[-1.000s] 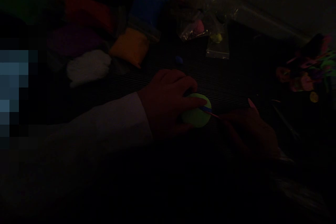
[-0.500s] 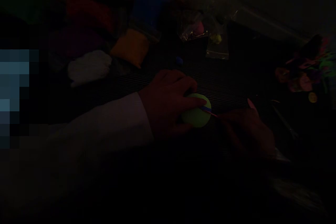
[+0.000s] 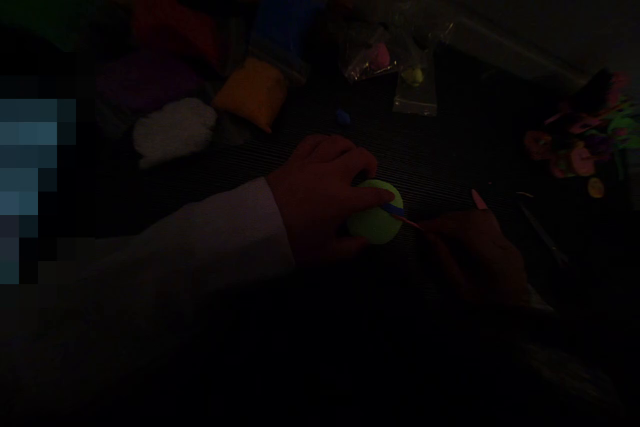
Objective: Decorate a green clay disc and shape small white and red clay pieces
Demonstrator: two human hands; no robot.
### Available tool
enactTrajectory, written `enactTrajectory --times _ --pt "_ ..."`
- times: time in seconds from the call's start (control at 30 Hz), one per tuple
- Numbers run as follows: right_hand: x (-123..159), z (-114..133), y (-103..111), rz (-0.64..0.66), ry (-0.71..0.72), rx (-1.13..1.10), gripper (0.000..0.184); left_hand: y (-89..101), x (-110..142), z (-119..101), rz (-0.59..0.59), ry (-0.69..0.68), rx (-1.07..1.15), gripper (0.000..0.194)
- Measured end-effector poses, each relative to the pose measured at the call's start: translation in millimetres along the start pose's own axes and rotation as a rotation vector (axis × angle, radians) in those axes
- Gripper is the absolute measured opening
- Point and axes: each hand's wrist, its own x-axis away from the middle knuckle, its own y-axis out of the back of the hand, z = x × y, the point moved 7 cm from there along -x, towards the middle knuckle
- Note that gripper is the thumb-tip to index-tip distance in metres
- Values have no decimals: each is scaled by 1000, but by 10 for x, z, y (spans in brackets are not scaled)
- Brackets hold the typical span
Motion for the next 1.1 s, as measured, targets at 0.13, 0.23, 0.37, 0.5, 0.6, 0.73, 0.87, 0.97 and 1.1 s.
enactTrajectory --times 0.13,0.23,0.37,0.5,0.6,0.73,0.87,0.97,1.1 --pt "13 -25 -1 -1 -25 0 17 -3 -5 6 11 5 5 48" --pt "10 -20 -4 4 -18 -19 16 -6 -8 5 22 4 14 49" --pt "3 -36 -3 5 -36 -26 15 -4 -6 4 18 6 14 48" --pt "-7 -32 13 -11 -39 -51 14 -8 -5 5 14 7 18 47" --pt "-14 -15 21 -34 -31 -77 14 -19 -6 6 24 4 16 47" --pt "-10 -26 20 -71 -49 -83 14 -26 -8 6 24 -7 7 49" --pt "-6 -32 7 -68 -51 -109 15 -34 -12 10 26 -4 -11 55" --pt "-8 -34 6 -61 -62 -116 15 -39 -16 14 25 7 -27 61" --pt "-6 -42 23 -80 -79 -120 16 -59 -21 34 41 36 -32 72"
